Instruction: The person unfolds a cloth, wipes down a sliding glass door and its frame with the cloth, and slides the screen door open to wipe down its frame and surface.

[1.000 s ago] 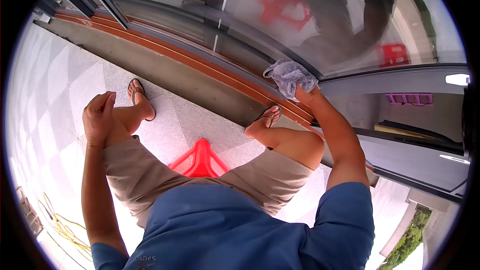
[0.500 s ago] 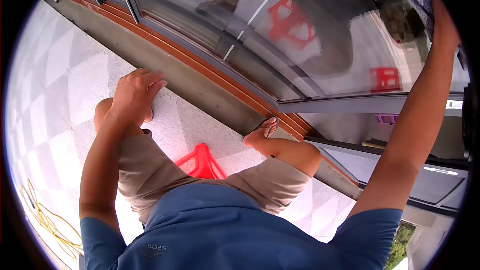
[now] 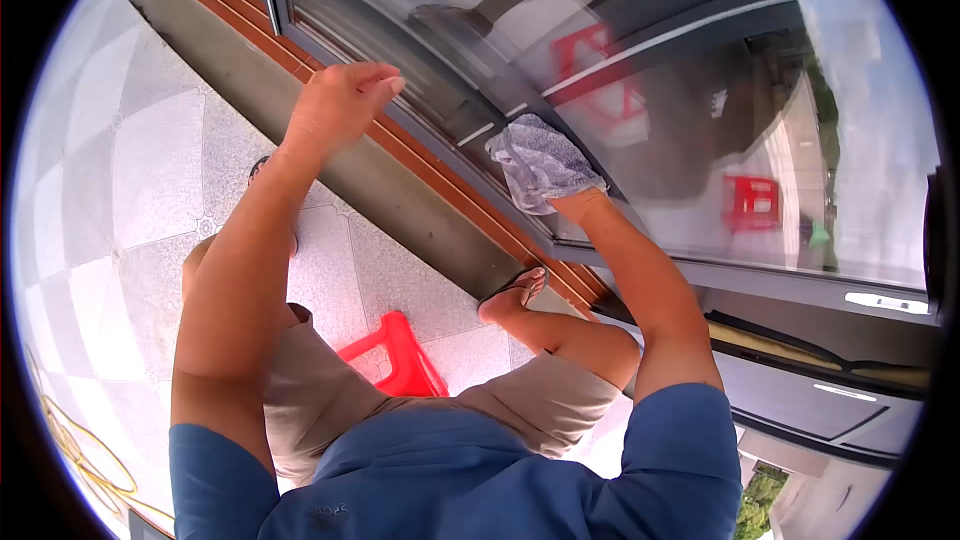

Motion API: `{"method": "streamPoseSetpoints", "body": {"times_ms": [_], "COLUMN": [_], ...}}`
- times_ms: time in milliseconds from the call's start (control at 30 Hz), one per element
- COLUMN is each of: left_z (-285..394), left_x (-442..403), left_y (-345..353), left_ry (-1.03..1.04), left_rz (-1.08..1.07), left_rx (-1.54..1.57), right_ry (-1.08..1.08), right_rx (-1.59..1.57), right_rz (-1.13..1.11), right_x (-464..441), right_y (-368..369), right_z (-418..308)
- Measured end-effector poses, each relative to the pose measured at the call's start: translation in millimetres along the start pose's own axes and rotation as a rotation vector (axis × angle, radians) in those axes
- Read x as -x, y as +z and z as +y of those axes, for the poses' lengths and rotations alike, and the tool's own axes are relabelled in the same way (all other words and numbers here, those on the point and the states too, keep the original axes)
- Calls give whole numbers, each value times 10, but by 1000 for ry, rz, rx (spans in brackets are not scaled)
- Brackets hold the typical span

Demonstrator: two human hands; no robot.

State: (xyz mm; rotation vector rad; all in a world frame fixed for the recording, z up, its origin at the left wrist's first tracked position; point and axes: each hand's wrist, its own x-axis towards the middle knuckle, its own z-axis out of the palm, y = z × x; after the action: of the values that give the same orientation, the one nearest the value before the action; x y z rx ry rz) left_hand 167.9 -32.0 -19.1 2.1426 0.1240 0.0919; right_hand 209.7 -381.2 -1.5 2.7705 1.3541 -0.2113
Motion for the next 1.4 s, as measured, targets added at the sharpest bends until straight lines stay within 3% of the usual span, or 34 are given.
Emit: {"method": "streamPoseSetpoints", "body": {"times_ms": [67, 167, 267, 367, 467, 533, 567, 700, 767, 833, 867, 900, 967, 1067, 1167, 1200, 1233, 1267, 1367, 1400], "left_z": [-53, 57, 88, 251, 305, 237, 205, 221, 168, 198, 224, 236, 238, 241, 228, 223, 214, 209, 222, 213], "left_x": [43, 134, 310, 482, 575, 570, 575, 418, 406, 419, 415, 424, 442, 470, 488, 489, 487, 503, 529, 552], "left_y": [-56, -62, 15, 44, 24, 22, 18, 4, 64, 57, 57, 64, 72, 42, 7, 4, 8, -8, -44, -20], "left_ry": [-1, -17, 238, 284, 377, 364, 362, 265, 273, 257, 248, 251, 259, 263, 281, 276, 270, 267, 286, 298], "left_rz": [-66, -326, -538, -700, -756, -712, -689, -703, -685, -738, -765, -783, -813, -830, -812, -817, -821, -822, -801, -793], "left_rx": [-17, -122, -218, -202, -193, -162, -148, -227, -233, -241, -249, -252, -260, -267, -266, -275, -286, -294, -262, -252], "right_ry": [110, 98, 115, 74, -117, -137, -231, -6, -181, -302, -285, -224, -26, -117, -51, -65, 134, -156, -111, -251], "right_rx": [-105, -171, -138, 941, 738, 626, 827, 970, 982, 917, 754, 388, -555, 20, -1, -131, -340, 607, 900, 885], "right_rz": [-74, 144, 423, 420, 905, 966, 1063, 762, 929, 676, 456, 486, 373, -10, 28, 237, 222, 152, 732, 946], "right_x": [-95, -163, -631, -1134, -1793, -2185, -2409, -2958, -2951, -2690, -2514, -2373, -1970, -1492, -1471, -1487, -1552, -1640, -2335, -2580], "right_y": [-28, -340, -1111, -2389, -3643, -4133, -4331, -3554, -2651, -1722, -1211, -536, -123, 205, -271, -269, -494, -868, -2348, -2878], "right_z": [-111, -67, -37, -131, -300, -377, -287, -422, -447, -392, -240, -49, -474, -570, -610, -373, -288, -174, -363, -363]}}
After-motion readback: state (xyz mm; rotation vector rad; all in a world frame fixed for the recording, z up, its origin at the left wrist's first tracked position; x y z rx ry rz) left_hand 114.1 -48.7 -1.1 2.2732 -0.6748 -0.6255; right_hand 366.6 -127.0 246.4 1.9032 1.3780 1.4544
